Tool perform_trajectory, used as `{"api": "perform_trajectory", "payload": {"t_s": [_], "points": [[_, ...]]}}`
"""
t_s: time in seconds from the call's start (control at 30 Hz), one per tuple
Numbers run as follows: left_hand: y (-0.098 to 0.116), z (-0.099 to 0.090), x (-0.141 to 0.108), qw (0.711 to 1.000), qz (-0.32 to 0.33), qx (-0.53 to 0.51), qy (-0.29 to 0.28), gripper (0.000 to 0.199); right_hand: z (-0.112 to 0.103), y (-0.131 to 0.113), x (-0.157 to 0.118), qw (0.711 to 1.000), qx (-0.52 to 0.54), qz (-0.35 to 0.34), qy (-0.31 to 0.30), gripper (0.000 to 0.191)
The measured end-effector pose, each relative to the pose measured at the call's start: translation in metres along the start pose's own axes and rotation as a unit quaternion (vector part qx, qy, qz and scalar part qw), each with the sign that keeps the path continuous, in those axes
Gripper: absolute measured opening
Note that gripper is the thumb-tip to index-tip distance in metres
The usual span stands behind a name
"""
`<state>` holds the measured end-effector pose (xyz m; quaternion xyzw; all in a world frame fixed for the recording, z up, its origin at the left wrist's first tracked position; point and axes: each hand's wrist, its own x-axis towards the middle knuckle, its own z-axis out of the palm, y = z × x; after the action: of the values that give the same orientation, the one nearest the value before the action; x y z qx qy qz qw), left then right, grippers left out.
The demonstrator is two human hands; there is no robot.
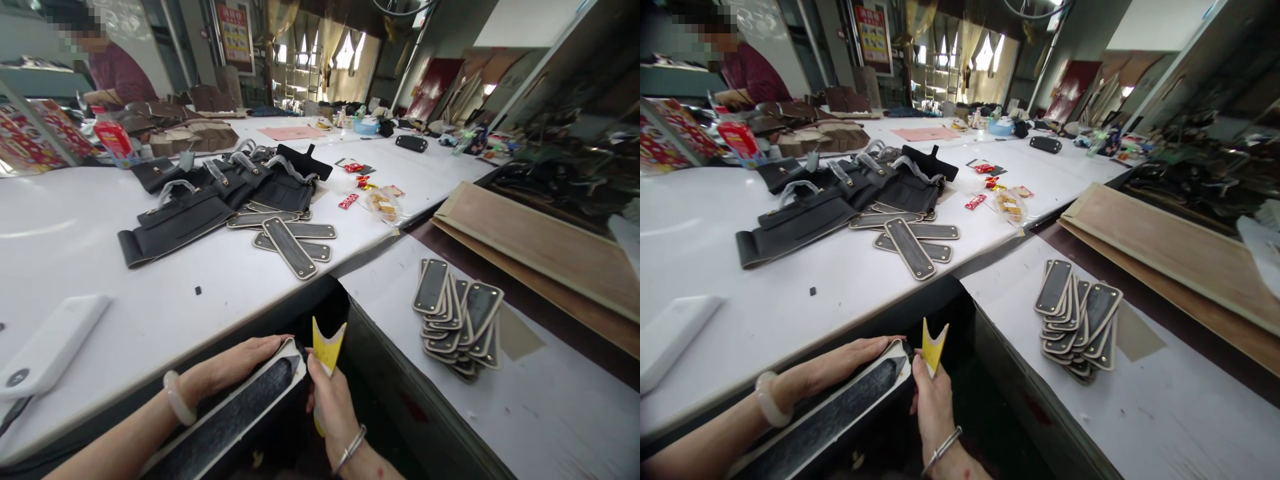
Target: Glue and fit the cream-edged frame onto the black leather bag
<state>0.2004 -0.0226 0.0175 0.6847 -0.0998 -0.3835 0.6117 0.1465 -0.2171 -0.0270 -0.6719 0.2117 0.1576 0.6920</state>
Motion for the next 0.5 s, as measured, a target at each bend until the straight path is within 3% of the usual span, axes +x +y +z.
{"api": "perform_trajectory", "payload": {"t_s": [0.2, 0.4, 0.5], "points": [[0.0, 0.0, -0.001, 0.998, 0.007, 0.062, -0.006, 0.052, -0.003, 0.008, -0.003, 0.992, -0.057, -0.107, -0.027, 0.06], [-0.002, 0.005, -0.004, 0.994, 0.013, 0.108, 0.024, 0.053, -0.005, 0.018, -0.001, 0.991, -0.057, -0.112, -0.039, 0.061], [-0.004, 0.009, -0.005, 0.991, 0.002, 0.129, 0.043, 0.055, -0.009, 0.016, 0.012, 0.993, 0.014, -0.053, -0.107, 0.055]]}}
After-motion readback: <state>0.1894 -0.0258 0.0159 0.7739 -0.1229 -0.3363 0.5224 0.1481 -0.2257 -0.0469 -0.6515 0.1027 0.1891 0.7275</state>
